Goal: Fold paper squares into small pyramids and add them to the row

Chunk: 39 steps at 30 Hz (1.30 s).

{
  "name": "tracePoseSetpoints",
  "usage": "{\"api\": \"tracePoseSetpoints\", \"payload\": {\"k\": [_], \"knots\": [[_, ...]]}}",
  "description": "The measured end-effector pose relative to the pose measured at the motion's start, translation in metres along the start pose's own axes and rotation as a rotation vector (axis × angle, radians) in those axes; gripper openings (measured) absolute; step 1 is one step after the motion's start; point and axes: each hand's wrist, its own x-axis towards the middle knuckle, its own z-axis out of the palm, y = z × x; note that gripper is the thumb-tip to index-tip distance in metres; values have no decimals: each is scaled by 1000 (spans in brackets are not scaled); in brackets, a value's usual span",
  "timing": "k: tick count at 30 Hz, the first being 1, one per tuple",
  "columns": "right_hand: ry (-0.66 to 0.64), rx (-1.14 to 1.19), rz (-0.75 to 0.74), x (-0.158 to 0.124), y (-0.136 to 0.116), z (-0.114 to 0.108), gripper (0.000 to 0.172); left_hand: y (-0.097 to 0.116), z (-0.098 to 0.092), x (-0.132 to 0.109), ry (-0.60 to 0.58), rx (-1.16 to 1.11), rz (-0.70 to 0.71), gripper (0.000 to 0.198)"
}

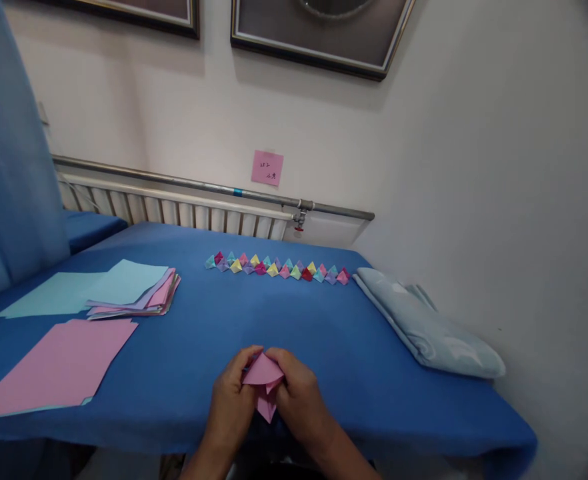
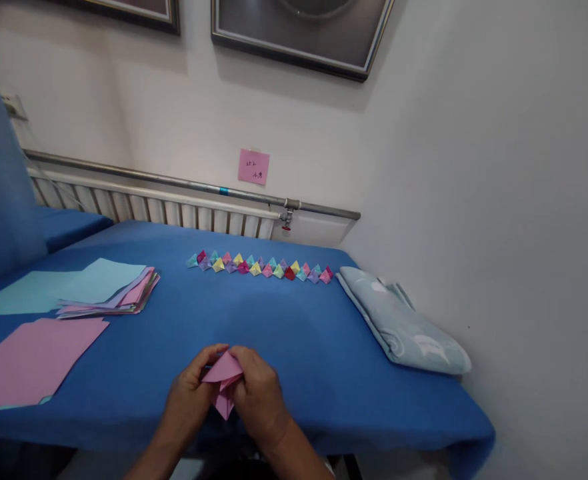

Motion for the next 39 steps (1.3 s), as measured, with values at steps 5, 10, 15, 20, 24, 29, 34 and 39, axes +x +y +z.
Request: {"api": "tracePoseSetpoints", "payload": {"k": [5,10,15,20,24,29,34,39], "knots": [[-36,-86,-56,-2,3,-3,35,1,1,0,-27,-4,-79,48],[-73,-133,-72,-5,9,-2,33,-5,2,4,-14,14,-148,49],[-90,-231,-136,-8,18,-2,44,-8,-1,6,-76,-181,-213,43],[-103,-186,-178,-10,19,-4,56,2,-5,3,-125,-262,-235,42],[-120,-140,-157,-10,17,-4,48,6,-7,1,-134,-334,-298,38],[-138,-102,-163,-12,17,-4,44,5,-10,-2,-104,-460,-381,40],[-117,-94,-147,-15,16,-4,42,5,-11,-6,-111,-576,-470,51],[-64,-16,-127,-15,13,-3,43,11,-12,-10,-70,-636,-546,47]]}}
